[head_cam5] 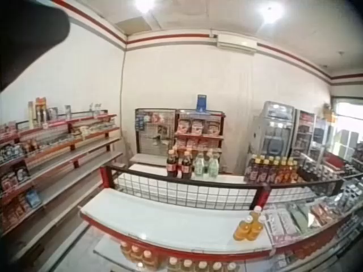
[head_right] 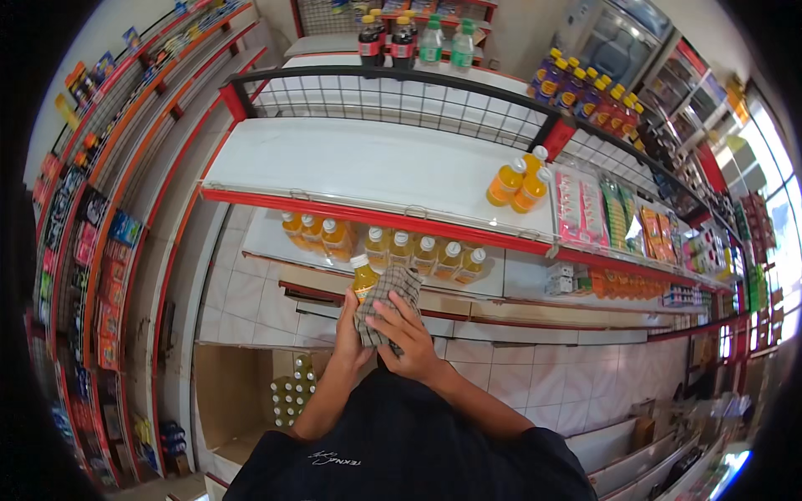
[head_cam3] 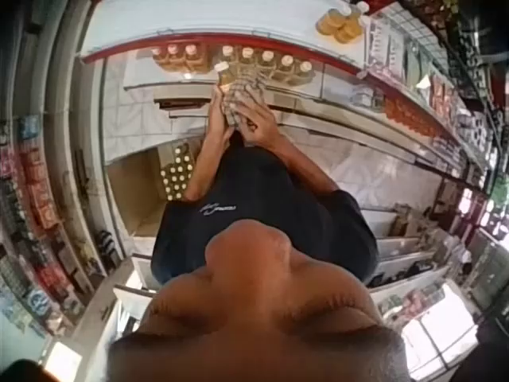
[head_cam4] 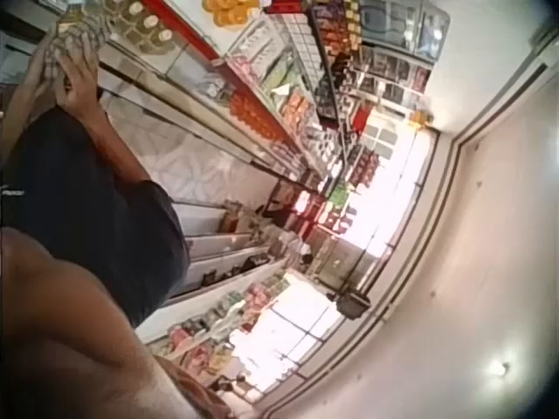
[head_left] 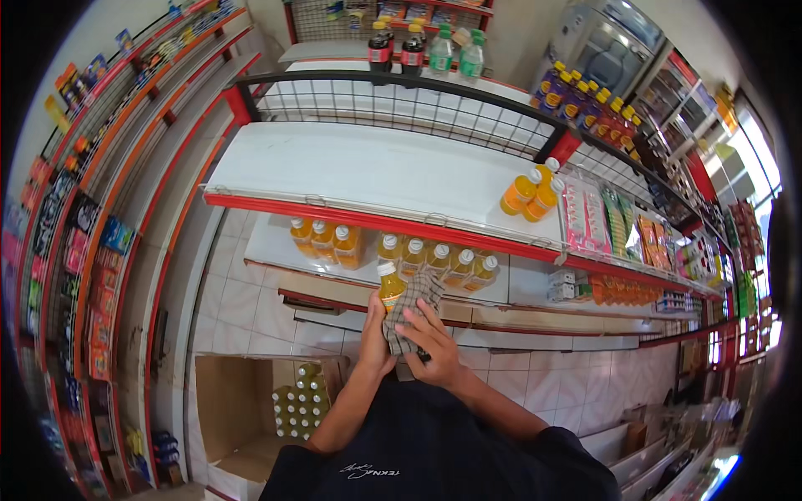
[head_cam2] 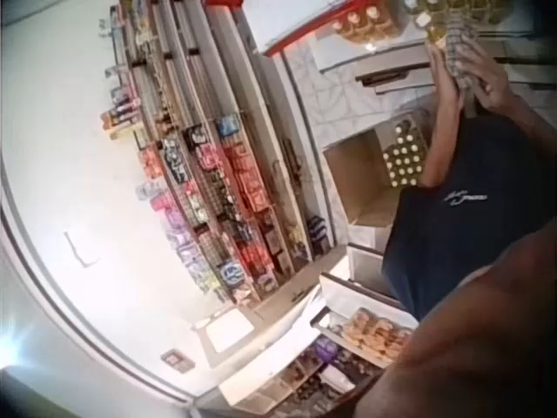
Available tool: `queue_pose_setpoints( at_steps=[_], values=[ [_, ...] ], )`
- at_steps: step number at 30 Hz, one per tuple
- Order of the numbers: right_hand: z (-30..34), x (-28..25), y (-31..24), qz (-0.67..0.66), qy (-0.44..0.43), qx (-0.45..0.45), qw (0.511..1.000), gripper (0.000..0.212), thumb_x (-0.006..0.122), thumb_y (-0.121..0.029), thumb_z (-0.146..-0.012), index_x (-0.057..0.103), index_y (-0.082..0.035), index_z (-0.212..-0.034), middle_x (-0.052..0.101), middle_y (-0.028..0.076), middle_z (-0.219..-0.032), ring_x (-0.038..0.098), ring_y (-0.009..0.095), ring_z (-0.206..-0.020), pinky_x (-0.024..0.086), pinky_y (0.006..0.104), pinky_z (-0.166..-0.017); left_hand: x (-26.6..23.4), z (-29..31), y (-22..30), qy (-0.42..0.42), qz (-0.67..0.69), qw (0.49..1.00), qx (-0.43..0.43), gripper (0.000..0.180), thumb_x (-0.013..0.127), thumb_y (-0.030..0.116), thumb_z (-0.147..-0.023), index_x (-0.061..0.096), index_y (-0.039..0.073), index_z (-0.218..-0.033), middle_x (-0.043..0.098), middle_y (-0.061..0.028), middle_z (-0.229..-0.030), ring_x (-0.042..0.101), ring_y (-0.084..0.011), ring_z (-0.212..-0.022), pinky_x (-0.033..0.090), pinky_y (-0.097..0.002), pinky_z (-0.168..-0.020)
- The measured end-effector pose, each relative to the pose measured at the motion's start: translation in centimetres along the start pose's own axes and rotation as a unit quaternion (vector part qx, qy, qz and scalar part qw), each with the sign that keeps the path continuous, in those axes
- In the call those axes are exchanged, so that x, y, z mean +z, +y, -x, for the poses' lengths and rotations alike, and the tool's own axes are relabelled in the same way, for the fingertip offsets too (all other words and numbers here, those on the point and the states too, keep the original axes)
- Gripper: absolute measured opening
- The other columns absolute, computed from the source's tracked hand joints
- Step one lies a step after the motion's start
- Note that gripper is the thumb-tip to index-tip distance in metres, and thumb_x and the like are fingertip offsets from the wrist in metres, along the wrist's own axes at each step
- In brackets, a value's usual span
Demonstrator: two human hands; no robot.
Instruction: Wiping juice bottles with a cloth and then stocking them onto a grocery store shelf.
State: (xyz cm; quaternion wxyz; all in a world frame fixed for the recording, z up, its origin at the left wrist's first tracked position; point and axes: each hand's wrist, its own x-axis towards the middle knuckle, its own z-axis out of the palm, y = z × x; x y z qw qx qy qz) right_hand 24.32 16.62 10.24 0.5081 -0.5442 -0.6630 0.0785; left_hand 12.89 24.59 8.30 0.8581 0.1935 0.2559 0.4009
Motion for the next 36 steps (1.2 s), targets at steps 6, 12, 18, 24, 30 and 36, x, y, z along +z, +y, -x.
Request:
queue_pose_setpoints(
  at_steps=[6,12,18,24,30,36],
  values=[
    [0.2,-2.3,0.8,-0.023,0.078,0.083,0.993,0.053,0.060,0.006,-0.075,0.058,0.001,-0.128,0.052,0.023,-0.139,0.046,0.040,-0.134,0.038,0.0417,-0.109,1.4,-0.2,-0.8,-0.074,-0.100,0.992,-0.026,0.038,0.058,0.014,-0.098,0.045,0.007,-0.133,0.055,-0.0031,-0.120,0.055,-0.0129,-0.110,0.045,-0.0286,-0.095],
    [-2.3,-7.6,1.1,-0.061,0.110,0.082,0.989,0.027,0.064,-0.002,-0.081,0.064,0.002,-0.108,0.068,0.018,-0.110,0.066,0.030,-0.100,0.051,0.0363,-0.088,1.9,-0.5,-1.9,-0.236,-0.158,0.931,-0.229,0.034,0.052,0.025,-0.102,0.054,-0.001,-0.124,0.063,-0.0087,-0.111,0.063,-0.0155,-0.098,0.052,-0.0288,-0.085],
    [-2.2,-13.1,2.3,0.032,0.022,0.053,0.998,0.011,0.067,-0.010,-0.083,0.064,0.000,-0.087,0.061,0.015,-0.078,0.061,0.032,-0.069,0.048,0.0375,-0.062,5.2,-1.2,-3.7,-0.285,-0.304,0.875,-0.246,0.033,0.057,0.030,-0.099,0.058,0.000,-0.113,0.066,-0.0079,-0.093,0.063,-0.0141,-0.078,0.054,-0.0271,-0.070],
    [-1.2,-15.4,2.4,-0.010,0.141,0.145,0.979,0.014,0.064,-0.011,-0.087,0.065,0.000,-0.095,0.066,0.014,-0.087,0.065,0.031,-0.071,0.051,0.0386,-0.066,7.5,-1.8,-6.5,-0.331,-0.387,0.857,-0.074,0.041,0.076,0.026,-0.085,0.059,0.002,-0.114,0.060,-0.0008,-0.101,0.055,-0.0094,-0.094,0.046,-0.0262,-0.083],
    [-0.2,-13.3,1.5,0.000,0.272,0.143,0.952,0.037,0.060,-0.007,-0.086,0.062,0.003,-0.122,0.062,0.022,-0.126,0.061,0.031,-0.117,0.045,0.0358,-0.101,8.2,-4.5,-10.0,-0.239,-0.262,0.935,-0.003,0.043,0.064,0.038,-0.095,0.055,0.004,-0.120,0.058,0.0001,-0.100,0.056,-0.0096,-0.090,0.045,-0.0237,-0.080],
    [2.9,-11.9,2.4,0.130,0.199,0.066,0.969,0.059,0.064,0.004,-0.070,0.062,-0.006,-0.128,0.050,0.017,-0.142,0.046,0.037,-0.133,0.040,0.0445,-0.108,11.5,-6.0,-10.1,-0.147,-0.182,0.972,-0.035,0.048,0.042,0.045,-0.104,0.050,0.003,-0.125,0.061,-0.0095,-0.116,0.062,-0.0177,-0.103,0.052,-0.0316,-0.088]
  ],
)
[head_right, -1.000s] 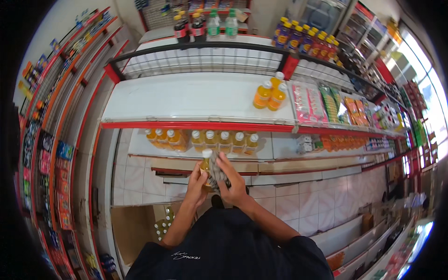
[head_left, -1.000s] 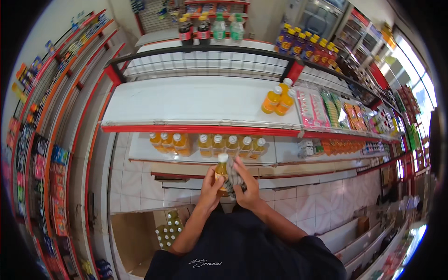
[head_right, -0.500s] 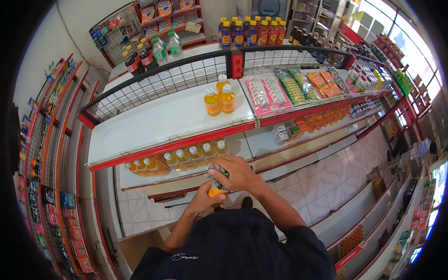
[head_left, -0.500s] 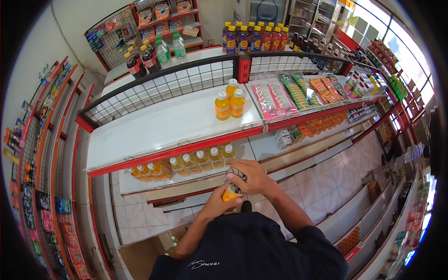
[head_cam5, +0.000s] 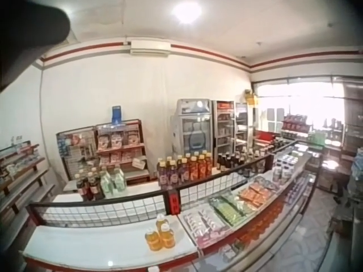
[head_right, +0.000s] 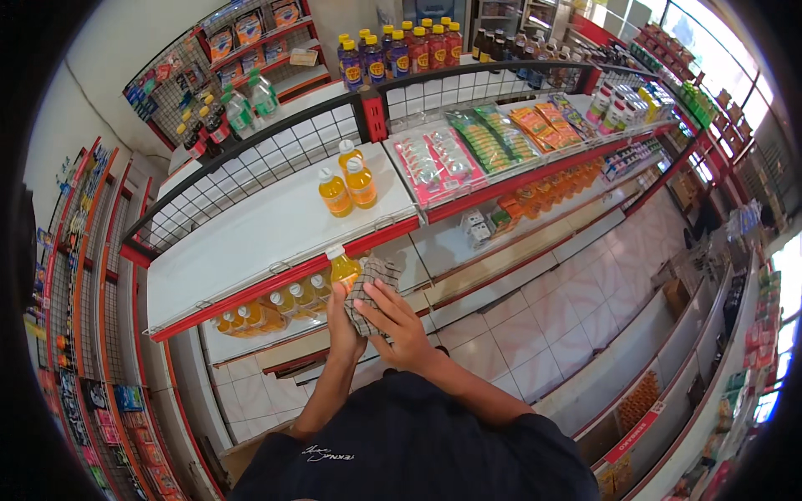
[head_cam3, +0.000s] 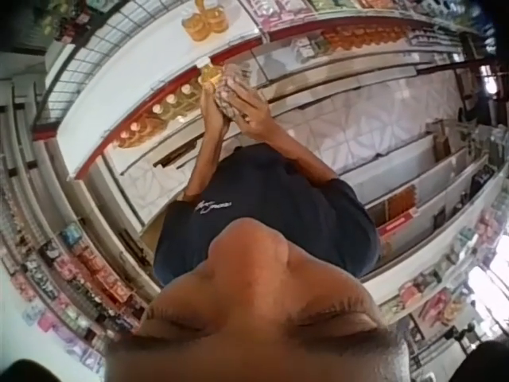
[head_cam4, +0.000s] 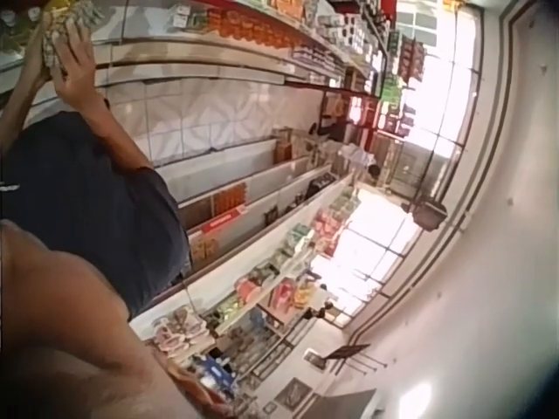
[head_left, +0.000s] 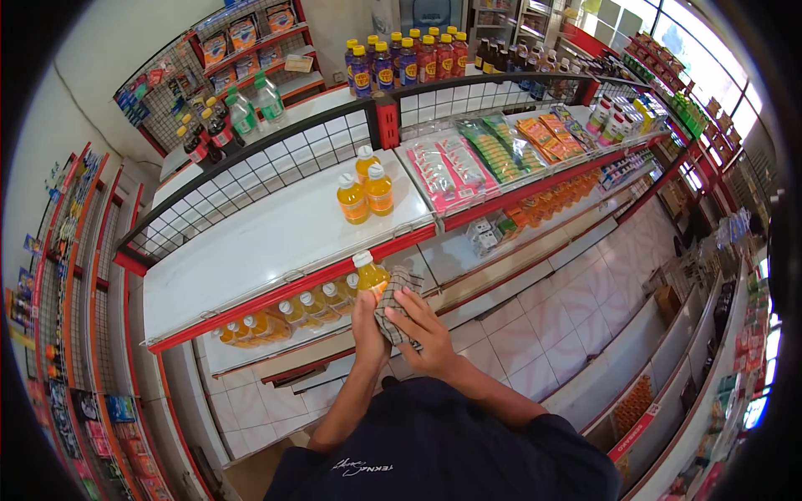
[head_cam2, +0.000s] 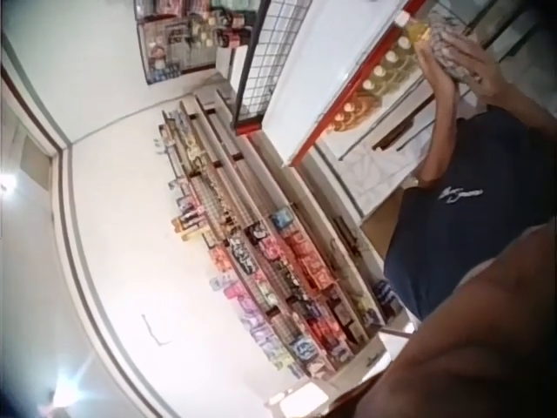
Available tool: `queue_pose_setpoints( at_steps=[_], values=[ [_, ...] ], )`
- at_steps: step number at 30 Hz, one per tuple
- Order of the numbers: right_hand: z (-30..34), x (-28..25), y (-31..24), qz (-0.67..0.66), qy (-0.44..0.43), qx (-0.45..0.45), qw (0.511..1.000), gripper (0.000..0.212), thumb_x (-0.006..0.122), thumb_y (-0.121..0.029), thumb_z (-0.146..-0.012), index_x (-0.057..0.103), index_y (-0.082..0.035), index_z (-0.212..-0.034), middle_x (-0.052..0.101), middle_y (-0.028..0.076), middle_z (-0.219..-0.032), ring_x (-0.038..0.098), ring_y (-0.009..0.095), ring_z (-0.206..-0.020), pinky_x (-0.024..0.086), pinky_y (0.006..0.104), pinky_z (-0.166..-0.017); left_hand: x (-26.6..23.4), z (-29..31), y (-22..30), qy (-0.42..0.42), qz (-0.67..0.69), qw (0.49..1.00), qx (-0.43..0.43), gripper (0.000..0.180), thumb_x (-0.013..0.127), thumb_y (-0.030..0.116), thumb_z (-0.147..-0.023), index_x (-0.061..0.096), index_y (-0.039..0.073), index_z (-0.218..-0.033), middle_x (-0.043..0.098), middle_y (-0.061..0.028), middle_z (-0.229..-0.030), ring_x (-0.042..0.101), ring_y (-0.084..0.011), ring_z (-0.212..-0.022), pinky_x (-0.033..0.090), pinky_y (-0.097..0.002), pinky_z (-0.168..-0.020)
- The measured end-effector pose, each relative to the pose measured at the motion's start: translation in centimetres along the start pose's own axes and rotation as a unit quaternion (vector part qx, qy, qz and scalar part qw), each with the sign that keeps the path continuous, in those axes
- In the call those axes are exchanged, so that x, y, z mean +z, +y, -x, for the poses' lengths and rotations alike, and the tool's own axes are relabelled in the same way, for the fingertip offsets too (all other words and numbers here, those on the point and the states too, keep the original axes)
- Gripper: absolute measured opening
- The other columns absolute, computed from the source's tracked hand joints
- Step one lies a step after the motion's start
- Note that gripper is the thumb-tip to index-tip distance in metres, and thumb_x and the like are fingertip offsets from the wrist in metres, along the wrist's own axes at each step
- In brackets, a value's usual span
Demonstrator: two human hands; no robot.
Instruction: Wiping juice bottles with a cloth and then stocking them onto a grocery store shelf.
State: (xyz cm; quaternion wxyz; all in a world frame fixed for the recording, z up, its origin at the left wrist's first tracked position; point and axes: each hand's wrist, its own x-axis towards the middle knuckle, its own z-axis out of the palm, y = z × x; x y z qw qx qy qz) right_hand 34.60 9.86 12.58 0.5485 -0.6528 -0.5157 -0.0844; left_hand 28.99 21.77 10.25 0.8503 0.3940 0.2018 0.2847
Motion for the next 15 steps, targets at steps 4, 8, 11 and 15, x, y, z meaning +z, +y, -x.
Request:
queue_pose_setpoints(
  at_steps=[4,8,11,15],
  values=[
    [-0.4,-1.0,0.7,0.003,-0.002,0.010,1.000,0.061,0.062,0.004,-0.070,0.061,-0.007,-0.130,0.049,0.017,-0.144,0.045,0.038,-0.134,0.039,0.0448,-0.108,0.8,0.3,-0.1,0.011,0.037,0.994,-0.102,0.044,0.042,0.039,-0.105,0.050,0.004,-0.130,0.058,-0.0065,-0.120,0.055,-0.0170,-0.112,0.046,-0.0315,-0.094],
    [-3.5,-1.8,0.9,-0.104,0.033,0.085,0.990,0.053,0.053,0.005,-0.078,0.056,0.001,-0.131,0.049,0.022,-0.142,0.048,0.036,-0.133,0.035,0.0405,-0.111,1.5,0.7,-1.3,-0.051,0.029,0.994,-0.088,0.038,0.053,0.024,-0.102,0.044,0.008,-0.135,0.056,-0.0049,-0.122,0.054,-0.0155,-0.113,0.046,-0.0325,-0.096],
    [-3.7,-1.5,0.9,-0.132,0.033,0.100,0.986,0.048,0.053,0.001,-0.086,0.051,0.002,-0.134,0.049,0.023,-0.141,0.050,0.035,-0.131,0.037,0.0379,-0.109,2.5,0.2,-0.6,-0.033,0.027,0.998,-0.052,0.036,0.049,0.028,-0.103,0.046,0.008,-0.132,0.058,-0.0062,-0.120,0.058,-0.0172,-0.110,0.049,-0.0360,-0.095],
    [-1.7,-1.3,1.3,-0.158,0.003,0.199,0.967,0.046,0.055,-0.005,-0.092,0.048,0.003,-0.137,0.054,0.023,-0.136,0.055,0.031,-0.125,0.042,0.0352,-0.103,3.1,-0.2,0.6,-0.031,0.094,0.994,0.053,0.054,0.065,0.025,-0.096,0.040,0.007,-0.141,0.055,-0.0047,-0.125,0.055,-0.0167,-0.113,0.046,-0.0321,-0.098]
  ],
)
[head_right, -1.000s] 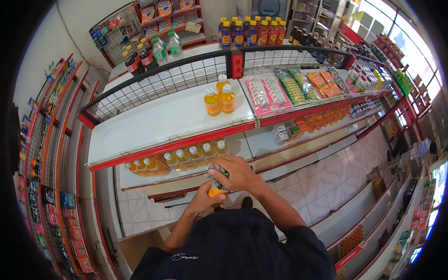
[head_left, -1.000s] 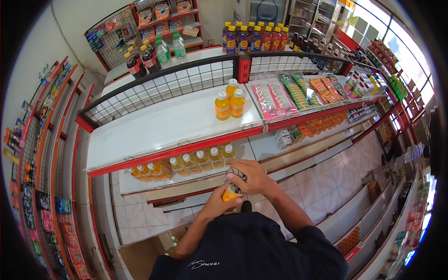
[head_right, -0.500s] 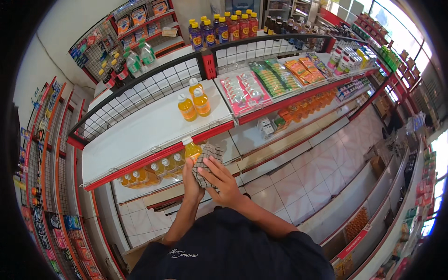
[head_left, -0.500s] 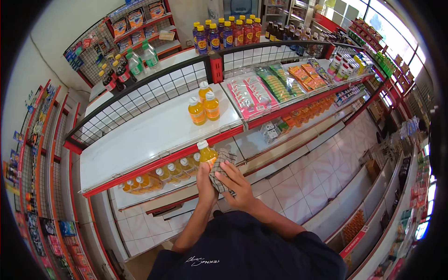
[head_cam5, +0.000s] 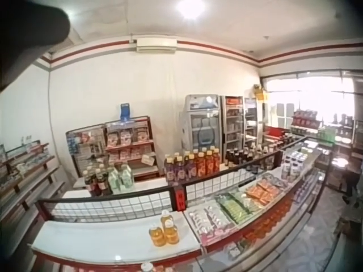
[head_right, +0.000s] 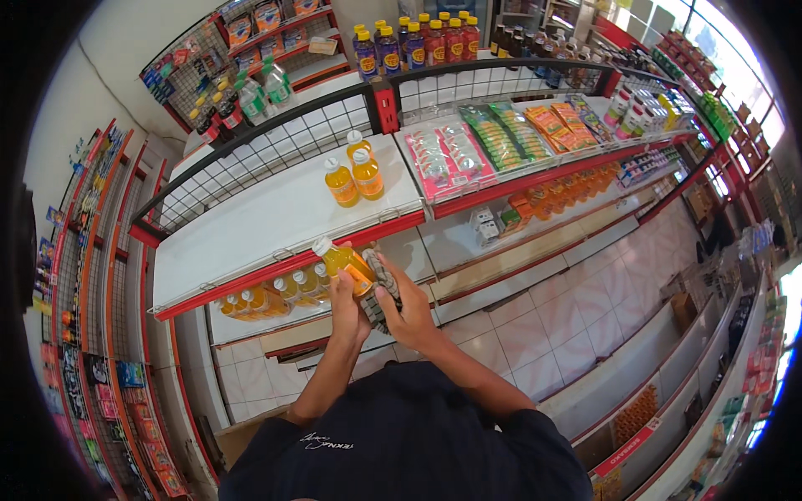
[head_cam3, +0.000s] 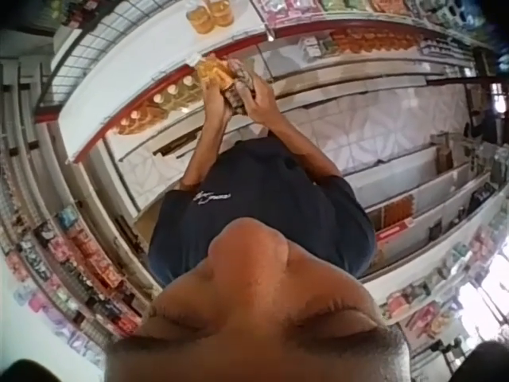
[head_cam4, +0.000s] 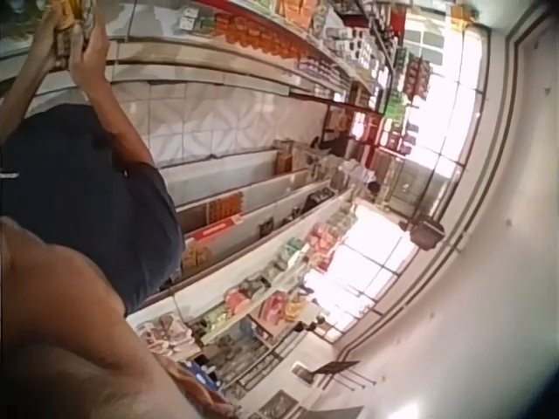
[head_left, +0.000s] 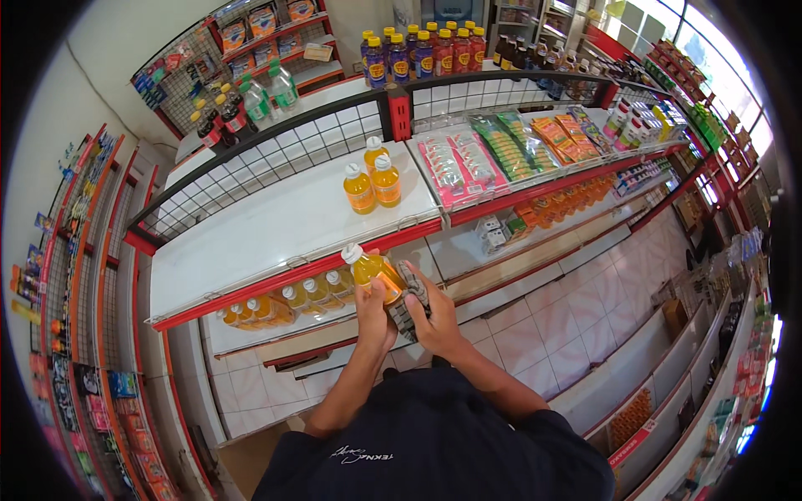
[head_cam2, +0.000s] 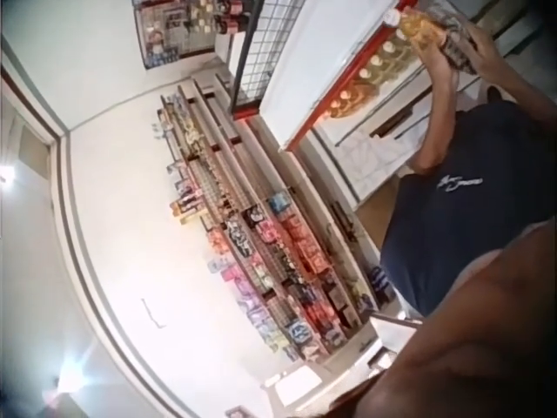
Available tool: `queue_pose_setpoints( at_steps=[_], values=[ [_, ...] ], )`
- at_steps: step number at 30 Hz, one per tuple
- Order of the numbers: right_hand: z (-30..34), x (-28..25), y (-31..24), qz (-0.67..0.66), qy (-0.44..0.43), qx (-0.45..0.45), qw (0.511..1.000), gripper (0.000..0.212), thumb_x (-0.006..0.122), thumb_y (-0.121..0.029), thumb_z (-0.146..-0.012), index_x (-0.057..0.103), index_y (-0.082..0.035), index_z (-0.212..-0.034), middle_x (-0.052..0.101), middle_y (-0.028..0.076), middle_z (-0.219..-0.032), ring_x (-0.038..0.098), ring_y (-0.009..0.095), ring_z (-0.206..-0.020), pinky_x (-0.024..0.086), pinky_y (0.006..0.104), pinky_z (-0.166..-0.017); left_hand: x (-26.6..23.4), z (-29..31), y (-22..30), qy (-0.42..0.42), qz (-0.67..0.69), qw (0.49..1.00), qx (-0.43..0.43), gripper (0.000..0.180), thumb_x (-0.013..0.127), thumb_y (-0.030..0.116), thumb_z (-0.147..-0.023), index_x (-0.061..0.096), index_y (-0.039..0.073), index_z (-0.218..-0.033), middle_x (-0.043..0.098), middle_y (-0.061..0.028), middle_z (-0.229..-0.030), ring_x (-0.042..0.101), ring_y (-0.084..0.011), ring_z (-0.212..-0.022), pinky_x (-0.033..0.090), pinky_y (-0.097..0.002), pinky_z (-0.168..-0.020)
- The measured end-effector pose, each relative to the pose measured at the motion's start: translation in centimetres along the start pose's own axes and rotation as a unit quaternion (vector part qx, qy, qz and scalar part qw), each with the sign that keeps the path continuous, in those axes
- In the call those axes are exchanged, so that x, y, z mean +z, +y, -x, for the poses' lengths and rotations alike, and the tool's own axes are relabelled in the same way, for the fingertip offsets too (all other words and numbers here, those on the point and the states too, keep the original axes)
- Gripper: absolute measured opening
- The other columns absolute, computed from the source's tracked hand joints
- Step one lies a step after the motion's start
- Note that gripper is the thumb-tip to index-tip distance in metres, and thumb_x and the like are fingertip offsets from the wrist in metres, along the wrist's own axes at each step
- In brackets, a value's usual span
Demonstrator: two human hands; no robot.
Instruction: Wiping juice bottles with a cloth and then stocking them onto a grocery store shelf.
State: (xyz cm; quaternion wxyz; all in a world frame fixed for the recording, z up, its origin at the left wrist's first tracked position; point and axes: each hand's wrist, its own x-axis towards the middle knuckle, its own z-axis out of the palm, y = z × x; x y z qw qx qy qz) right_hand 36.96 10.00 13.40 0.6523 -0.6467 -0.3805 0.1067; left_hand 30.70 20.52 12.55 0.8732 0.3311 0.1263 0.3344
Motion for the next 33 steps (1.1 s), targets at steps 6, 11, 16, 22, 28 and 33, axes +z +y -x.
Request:
queue_pose_setpoints(
  at_steps=[6,11,16,22,28,33],
  values=[
    [-1.2,-2.3,-0.3,-0.005,0.038,0.039,0.999,0.052,0.060,-0.007,-0.091,0.045,0.005,-0.139,0.063,0.022,-0.124,0.062,0.025,-0.114,0.046,0.0323,-0.096,-0.4,-0.4,0.3,-0.031,-0.116,0.991,0.054,0.072,0.078,0.028,-0.085,0.040,0.004,-0.141,0.056,-0.0089,-0.125,0.057,-0.0174,-0.113,0.046,-0.0317,-0.099],
    [-0.8,-2.9,-0.3,-0.014,0.073,0.004,0.997,0.049,0.061,-0.006,-0.092,0.047,0.005,-0.137,0.066,0.016,-0.117,0.061,0.015,-0.105,0.047,0.0286,-0.093,1.2,0.1,-0.3,-0.006,-0.128,0.990,0.058,0.078,0.083,0.025,-0.080,0.040,0.003,-0.141,0.055,-0.0113,-0.129,0.056,-0.0189,-0.117,0.046,-0.0332,-0.101],
    [0.0,-5.0,0.1,-0.004,0.028,0.053,0.998,0.048,0.062,-0.007,-0.091,0.049,0.007,-0.135,0.067,0.016,-0.113,0.063,0.014,-0.101,0.048,0.0286,-0.090,2.2,-0.4,-0.5,-0.012,-0.087,0.995,0.052,0.078,0.081,0.024,-0.081,0.036,0.003,-0.141,0.051,-0.0162,-0.136,0.055,-0.0232,-0.120,0.047,-0.0360,-0.102],
    [-0.8,-6.1,0.3,-0.042,0.109,-0.002,0.993,0.047,0.064,-0.008,-0.090,0.051,0.007,-0.133,0.069,0.017,-0.109,0.064,0.013,-0.098,0.049,0.0292,-0.087,2.9,-0.7,-2.7,-0.066,-0.125,0.989,0.053,0.072,0.071,0.030,-0.090,0.030,0.007,-0.143,0.043,-0.0188,-0.145,0.049,-0.0250,-0.128,0.047,-0.0391,-0.104],
    [0.5,-9.0,2.5,0.040,0.000,-0.020,0.999,0.044,0.061,-0.007,-0.091,0.052,0.006,-0.132,0.068,0.019,-0.112,0.066,0.018,-0.102,0.050,0.0302,-0.088,4.2,-0.8,-3.2,-0.037,-0.059,0.995,0.068,0.066,0.068,0.028,-0.093,0.032,0.007,-0.144,0.044,-0.0172,-0.145,0.051,-0.0245,-0.127,0.049,-0.0352,-0.099],
    [-2.5,-9.7,1.3,0.022,0.092,-0.087,0.992,0.041,0.058,-0.005,-0.088,0.057,0.003,-0.129,0.065,0.020,-0.123,0.065,0.019,-0.107,0.051,0.0294,-0.088,3.5,-0.6,-3.3,-0.089,-0.095,0.991,0.038,0.069,0.067,0.025,-0.094,0.029,0.007,-0.148,0.045,-0.0158,-0.144,0.050,-0.0248,-0.128,0.043,-0.0388,-0.105]
  ],
)
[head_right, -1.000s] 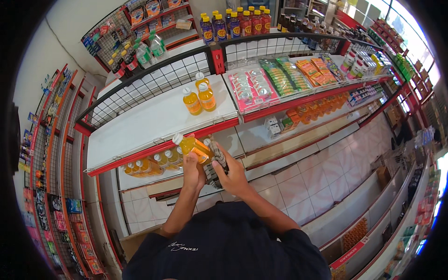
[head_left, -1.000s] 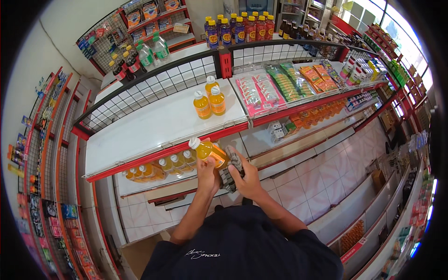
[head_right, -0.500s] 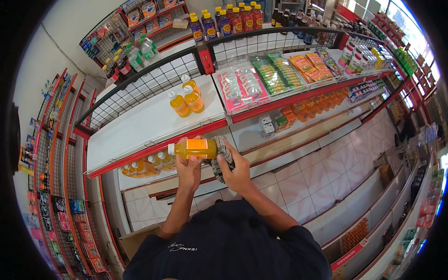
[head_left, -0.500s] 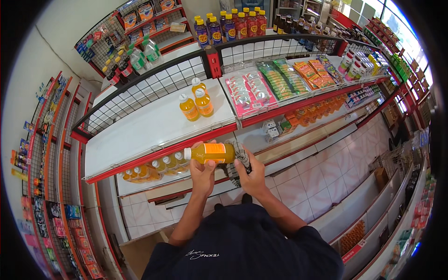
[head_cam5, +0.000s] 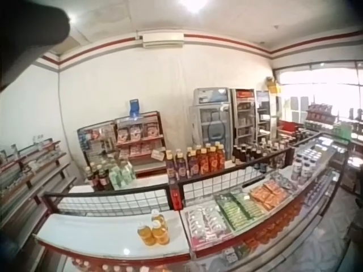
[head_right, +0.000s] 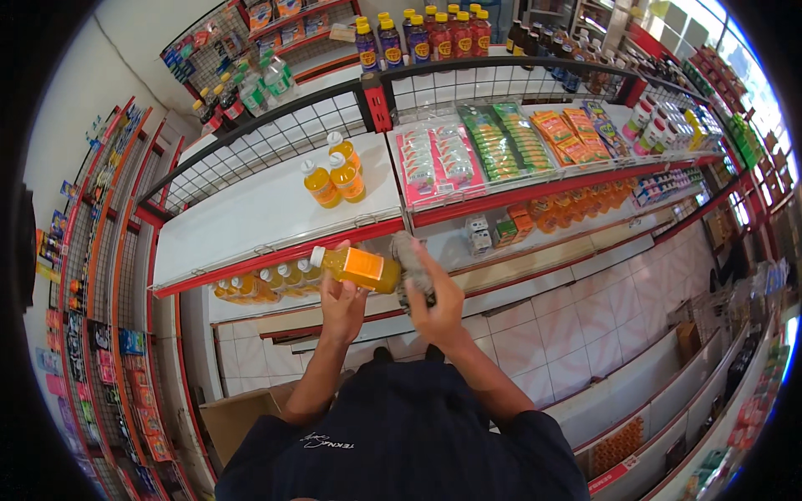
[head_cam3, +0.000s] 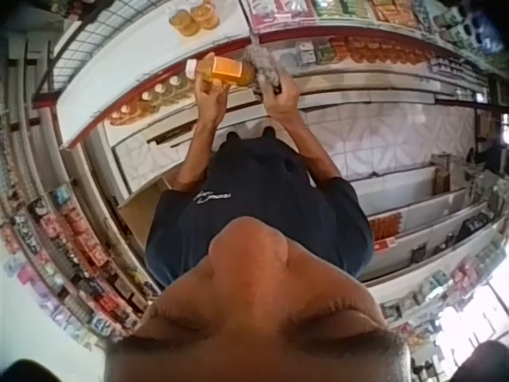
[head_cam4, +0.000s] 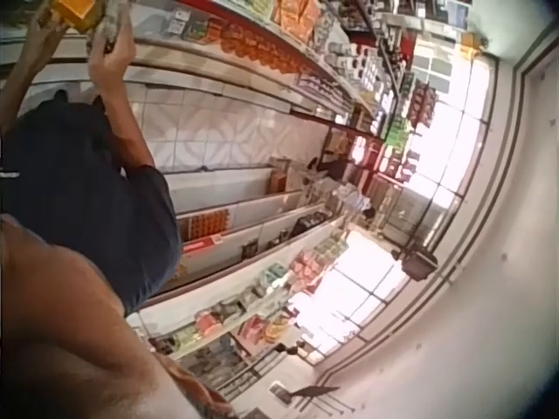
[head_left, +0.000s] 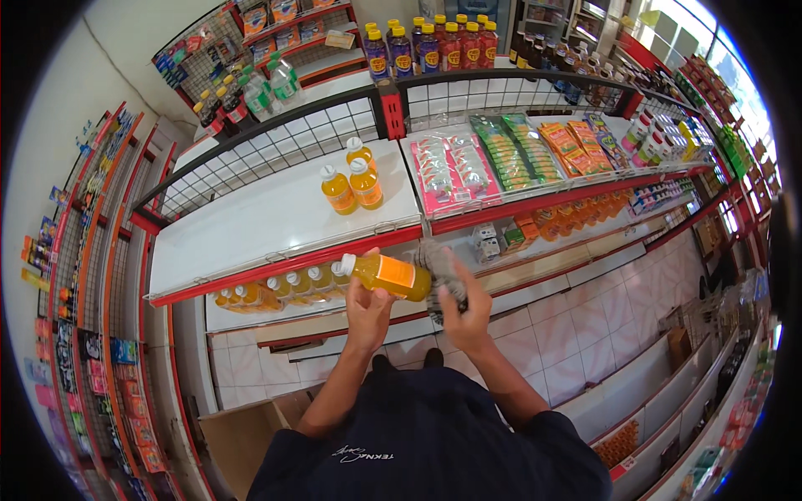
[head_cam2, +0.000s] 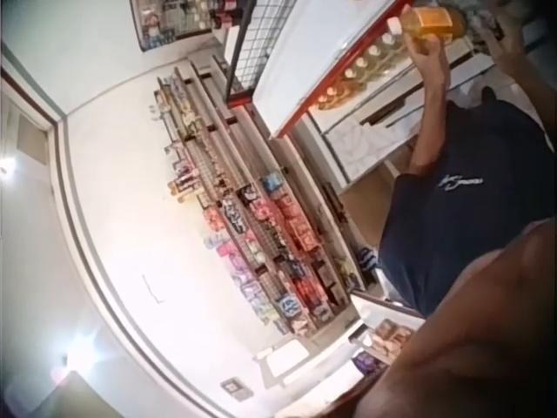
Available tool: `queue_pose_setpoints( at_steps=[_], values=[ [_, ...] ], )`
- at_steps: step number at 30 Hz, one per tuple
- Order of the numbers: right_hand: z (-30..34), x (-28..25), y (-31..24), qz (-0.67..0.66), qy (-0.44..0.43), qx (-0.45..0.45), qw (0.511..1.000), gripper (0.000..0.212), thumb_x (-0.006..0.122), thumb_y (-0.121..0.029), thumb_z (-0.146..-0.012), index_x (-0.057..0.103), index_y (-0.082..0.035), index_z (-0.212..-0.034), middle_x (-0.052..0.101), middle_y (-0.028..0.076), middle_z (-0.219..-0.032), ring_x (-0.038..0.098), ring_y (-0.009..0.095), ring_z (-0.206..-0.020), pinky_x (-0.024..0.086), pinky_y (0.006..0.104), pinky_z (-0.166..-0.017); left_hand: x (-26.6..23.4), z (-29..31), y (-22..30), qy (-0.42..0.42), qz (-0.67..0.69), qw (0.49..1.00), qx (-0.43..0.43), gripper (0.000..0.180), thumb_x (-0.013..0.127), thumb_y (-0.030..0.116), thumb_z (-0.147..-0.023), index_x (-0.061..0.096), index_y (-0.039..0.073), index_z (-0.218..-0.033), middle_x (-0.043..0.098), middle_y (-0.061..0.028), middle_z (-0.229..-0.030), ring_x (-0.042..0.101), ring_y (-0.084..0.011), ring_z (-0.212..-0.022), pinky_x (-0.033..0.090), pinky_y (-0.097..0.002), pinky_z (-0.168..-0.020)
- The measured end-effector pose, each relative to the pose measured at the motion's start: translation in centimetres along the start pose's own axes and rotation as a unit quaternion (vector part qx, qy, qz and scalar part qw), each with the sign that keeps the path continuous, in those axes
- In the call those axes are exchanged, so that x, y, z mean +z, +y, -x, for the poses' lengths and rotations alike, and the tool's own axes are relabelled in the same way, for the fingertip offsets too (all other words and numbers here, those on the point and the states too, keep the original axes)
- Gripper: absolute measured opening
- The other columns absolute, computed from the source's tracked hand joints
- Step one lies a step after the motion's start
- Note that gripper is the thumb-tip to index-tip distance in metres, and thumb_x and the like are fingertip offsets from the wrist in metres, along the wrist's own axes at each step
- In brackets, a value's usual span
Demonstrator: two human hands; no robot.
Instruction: Wiping juice bottles with a cloth and then stocking them onto a grocery store shelf.
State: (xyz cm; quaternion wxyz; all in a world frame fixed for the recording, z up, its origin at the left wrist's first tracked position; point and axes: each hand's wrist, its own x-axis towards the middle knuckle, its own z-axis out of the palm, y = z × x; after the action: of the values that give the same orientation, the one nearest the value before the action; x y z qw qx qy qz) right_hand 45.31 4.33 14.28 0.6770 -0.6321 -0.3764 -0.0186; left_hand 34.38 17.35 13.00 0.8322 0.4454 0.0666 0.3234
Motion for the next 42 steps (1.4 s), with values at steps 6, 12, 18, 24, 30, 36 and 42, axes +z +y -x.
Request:
queue_pose_setpoints(
  at_steps=[6,12,18,24,30,36,42],
  values=[
    [-1.4,2.3,-1.1,0.106,-0.203,-0.172,0.958,0.063,0.063,-0.002,-0.073,0.054,-0.002,-0.135,0.048,0.021,-0.143,0.040,0.036,-0.138,0.029,0.0475,-0.115,0.5,-0.4,0.6,0.094,0.077,0.992,-0.016,0.067,0.068,0.019,-0.093,0.032,0.002,-0.147,0.051,-0.0094,-0.136,0.050,-0.0193,-0.126,0.040,-0.0328,-0.105],
    [-2.2,5.8,-1.9,-0.031,-0.124,-0.036,0.991,0.057,0.061,0.000,-0.081,0.051,-0.002,-0.137,0.053,0.023,-0.135,0.050,0.038,-0.128,0.039,0.0412,-0.108,-2.1,-0.9,2.4,0.035,-0.063,0.997,0.019,0.062,0.071,0.016,-0.090,0.040,-0.001,-0.142,0.052,-0.0086,-0.135,0.050,-0.0178,-0.124,0.039,-0.0326,-0.105],
    [-4.9,6.8,-1.6,0.040,-0.226,0.008,0.973,0.033,0.065,-0.007,-0.086,0.062,-0.001,-0.119,0.069,0.017,-0.106,0.069,0.030,-0.096,0.052,0.0356,-0.085,-6.7,-3.7,8.2,-0.028,-0.159,0.985,0.053,0.062,0.073,0.020,-0.089,0.042,-0.002,-0.137,0.057,-0.0128,-0.129,0.055,-0.0187,-0.118,0.044,-0.0351,-0.102],
    [-7.3,9.8,-2.7,0.046,-0.253,0.007,0.966,0.032,0.069,-0.012,-0.085,0.064,-0.004,-0.116,0.070,0.015,-0.103,0.070,0.028,-0.094,0.053,0.0347,-0.084,-10.2,-11.1,14.5,-0.065,-0.272,0.953,0.119,0.061,0.080,0.024,-0.082,0.042,0.003,-0.125,0.060,-0.0203,-0.123,0.060,-0.0278,-0.116,0.050,-0.0403,-0.097],
    [-12.1,10.9,-4.6,0.113,-0.252,-0.035,0.961,0.035,0.071,-0.018,-0.086,0.063,-0.004,-0.116,0.069,0.016,-0.107,0.067,0.032,-0.098,0.052,0.0376,-0.086,-13.9,-18.4,15.8,-0.088,-0.372,0.921,0.070,0.065,0.087,0.014,-0.072,0.043,0.007,-0.119,0.064,-0.0097,-0.119,0.062,-0.0204,-0.112,0.051,-0.0368,-0.096],
    [-17.5,11.7,-6.4,0.197,-0.193,-0.070,0.959,0.036,0.072,-0.019,-0.083,0.064,-0.005,-0.116,0.069,0.016,-0.107,0.067,0.030,-0.099,0.052,0.0365,-0.087,-17.7,-22.8,12.2,-0.141,-0.537,0.827,0.090,0.072,0.095,0.026,-0.062,0.046,0.007,-0.112,0.064,-0.0086,-0.108,0.063,-0.0191,-0.105,0.049,-0.0344,-0.091],
    [-19.2,13.0,-5.7,0.239,-0.184,-0.029,0.953,0.037,0.072,-0.024,-0.085,0.062,-0.004,-0.115,0.067,0.017,-0.112,0.065,0.035,-0.100,0.051,0.0405,-0.087,-17.9,-24.8,9.9,-0.170,-0.524,0.830,0.084,0.078,0.097,0.026,-0.056,0.042,0.009,-0.109,0.060,-0.0055,-0.095,0.060,-0.0162,-0.091,0.050,-0.0331,-0.083]
  ],
)
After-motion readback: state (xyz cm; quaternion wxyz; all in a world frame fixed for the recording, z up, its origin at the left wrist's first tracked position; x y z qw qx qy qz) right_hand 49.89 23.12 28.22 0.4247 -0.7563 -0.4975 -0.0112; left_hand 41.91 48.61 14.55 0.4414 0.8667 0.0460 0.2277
